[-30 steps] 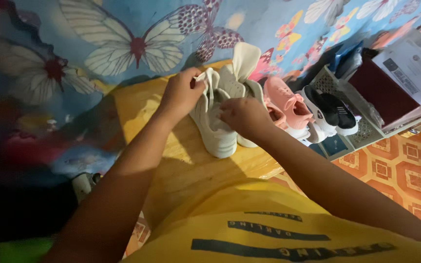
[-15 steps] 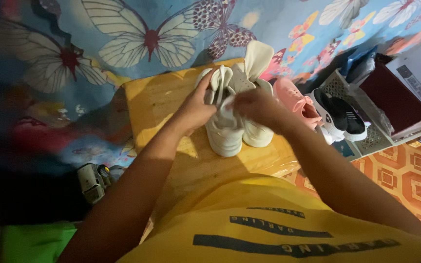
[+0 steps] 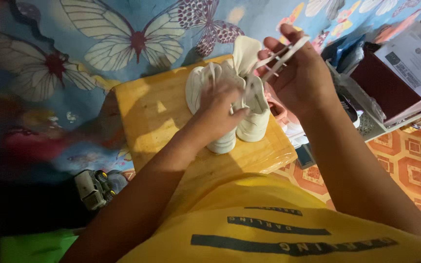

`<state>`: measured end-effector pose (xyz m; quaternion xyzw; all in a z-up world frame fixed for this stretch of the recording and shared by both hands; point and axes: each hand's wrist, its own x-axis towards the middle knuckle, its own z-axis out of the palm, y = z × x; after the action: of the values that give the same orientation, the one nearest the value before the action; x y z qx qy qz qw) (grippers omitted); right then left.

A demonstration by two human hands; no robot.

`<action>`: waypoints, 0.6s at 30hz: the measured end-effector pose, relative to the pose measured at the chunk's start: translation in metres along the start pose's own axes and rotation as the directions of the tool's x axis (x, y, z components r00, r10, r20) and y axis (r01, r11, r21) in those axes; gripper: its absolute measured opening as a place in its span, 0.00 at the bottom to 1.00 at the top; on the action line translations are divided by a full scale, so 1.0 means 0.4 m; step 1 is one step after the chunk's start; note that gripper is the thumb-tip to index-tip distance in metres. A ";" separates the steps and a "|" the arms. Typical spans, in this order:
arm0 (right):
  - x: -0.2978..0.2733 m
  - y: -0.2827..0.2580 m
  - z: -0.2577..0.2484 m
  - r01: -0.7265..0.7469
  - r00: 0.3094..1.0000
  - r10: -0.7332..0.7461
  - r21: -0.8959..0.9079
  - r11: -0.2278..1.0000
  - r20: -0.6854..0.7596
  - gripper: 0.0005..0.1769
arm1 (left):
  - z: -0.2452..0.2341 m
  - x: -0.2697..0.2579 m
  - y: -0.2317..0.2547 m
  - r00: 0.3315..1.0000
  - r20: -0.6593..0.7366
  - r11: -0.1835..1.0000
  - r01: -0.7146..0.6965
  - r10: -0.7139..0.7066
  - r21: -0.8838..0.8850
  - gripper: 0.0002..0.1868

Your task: The person unlaces a pair of pink sneakers and then a pair of white sneakers on a wooden table. They remove the laces from each shoe and then re-lace them, threading the laces through the eyelets and tying them.

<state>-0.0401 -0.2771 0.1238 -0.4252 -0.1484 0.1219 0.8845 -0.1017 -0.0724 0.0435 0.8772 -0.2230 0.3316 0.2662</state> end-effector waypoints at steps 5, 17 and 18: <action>0.036 -0.034 -0.149 0.128 0.986 -0.108 0.158 0.979 -0.127 0.12 | -0.040 0.024 -0.045 0.772 0.616 0.731 0.509 -0.155 -0.454 0.15; 0.026 0.018 -0.557 0.267 0.647 0.192 0.455 0.850 -0.738 0.14 | -0.198 0.046 -0.224 0.874 0.237 0.293 0.380 -0.425 -0.877 0.09; 0.016 0.032 -0.557 0.265 0.654 0.199 0.467 0.844 -0.730 0.12 | -0.200 0.046 -0.225 0.859 0.253 0.269 0.398 -0.445 -0.877 0.09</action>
<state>0.0463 -0.4266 -0.0175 -0.1690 0.2650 -0.0466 0.9482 -0.0750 0.0409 0.0788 0.6056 -0.1199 0.0913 0.7814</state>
